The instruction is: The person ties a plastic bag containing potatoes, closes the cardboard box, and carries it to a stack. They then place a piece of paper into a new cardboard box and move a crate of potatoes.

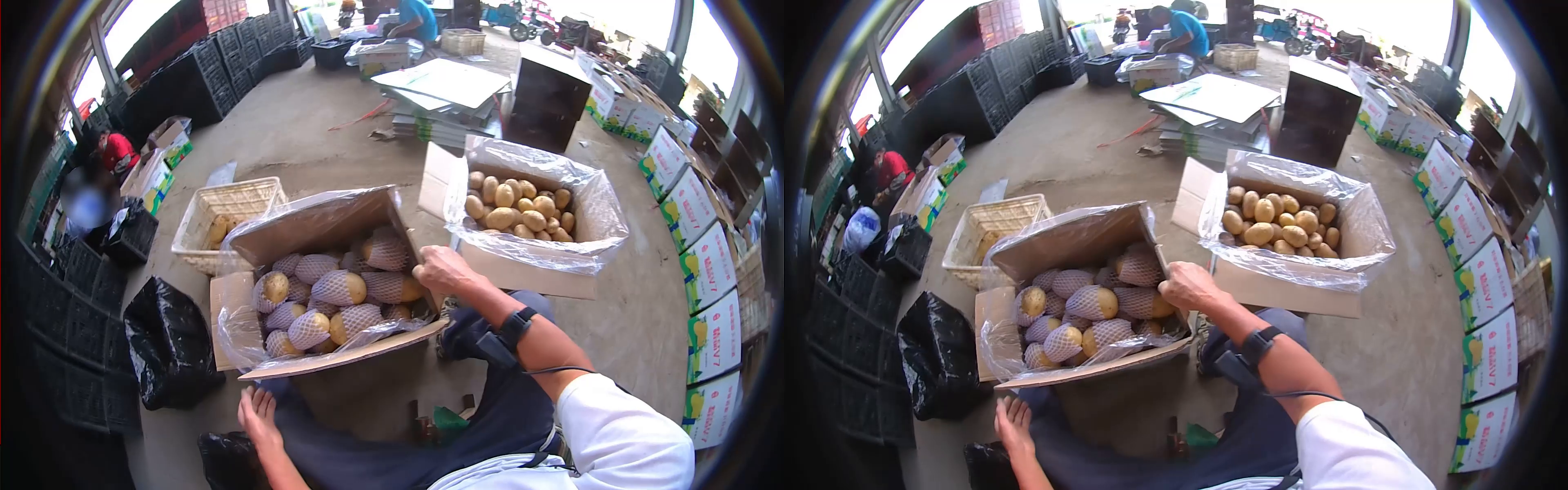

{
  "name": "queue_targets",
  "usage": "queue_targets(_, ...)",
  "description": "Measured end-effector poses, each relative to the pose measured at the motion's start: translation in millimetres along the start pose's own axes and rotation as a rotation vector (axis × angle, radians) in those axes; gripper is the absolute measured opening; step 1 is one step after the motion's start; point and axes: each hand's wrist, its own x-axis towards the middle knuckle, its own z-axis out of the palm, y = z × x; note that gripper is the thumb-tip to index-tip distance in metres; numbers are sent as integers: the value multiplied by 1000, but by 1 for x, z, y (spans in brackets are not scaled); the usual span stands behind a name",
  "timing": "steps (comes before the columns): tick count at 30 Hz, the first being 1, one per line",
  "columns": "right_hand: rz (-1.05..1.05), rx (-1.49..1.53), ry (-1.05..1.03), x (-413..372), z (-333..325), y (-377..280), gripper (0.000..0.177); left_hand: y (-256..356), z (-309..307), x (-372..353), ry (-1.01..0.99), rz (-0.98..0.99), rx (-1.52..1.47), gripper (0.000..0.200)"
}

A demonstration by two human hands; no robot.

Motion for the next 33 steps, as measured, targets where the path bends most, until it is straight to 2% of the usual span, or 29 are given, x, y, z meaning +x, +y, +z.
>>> queue_targets(2,10,68,1,-1,0,2,37,-14,12,30,-40,-93,-67,75)
queue_targets(5,-29,153,45,-2,4,2,56,-32,23,62,16,-191,-229,83)
queue_targets(6,-41,156,65,2,7,9,62,-28,28,62,-40,-186,-278,85)
queue_targets(8,2,300,31,21,10,20,67,-10,48,59,-2,-155,-306,74)
queue_targets(11,5,405,81,52,10,27,65,-38,37,89,-54,-71,-385,60)
queue_targets(12,-12,406,75,70,16,29,64,-41,35,95,-71,-94,-424,56)
queue_targets(14,-1,596,92,98,25,18,60,-27,48,103,-104,-128,-502,49)
queue_targets(15,-103,633,220,110,32,11,60,-18,55,100,-74,-120,-489,50)
queue_targets(16,-86,695,225,125,38,12,59,-25,53,109,-19,-131,-522,50)
queue_targets(18,-141,831,173,153,51,32,53,-46,44,129,96,-156,-588,51)
queue_targets(20,-31,1016,108,164,53,27,48,-44,44,131,71,-147,-611,55)
queue_targets(21,52,979,35,179,55,35,47,-48,39,137,87,-126,-599,56)
queue_targets(22,-109,1036,203,189,68,32,50,-44,44,136,104,-107,-587,56)
queue_targets(23,-123,1008,212,195,72,35,50,-39,49,134,39,-61,-603,60)
queue_targets(26,-142,895,216,195,72,36,49,-31,50,141,76,-63,-555,59)
queue_targets(27,-143,842,218,189,73,38,49,-37,56,139,163,-82,-510,61)
queue_targets(33,-221,481,280,174,76,45,49,-43,57,133,239,-63,-399,66)
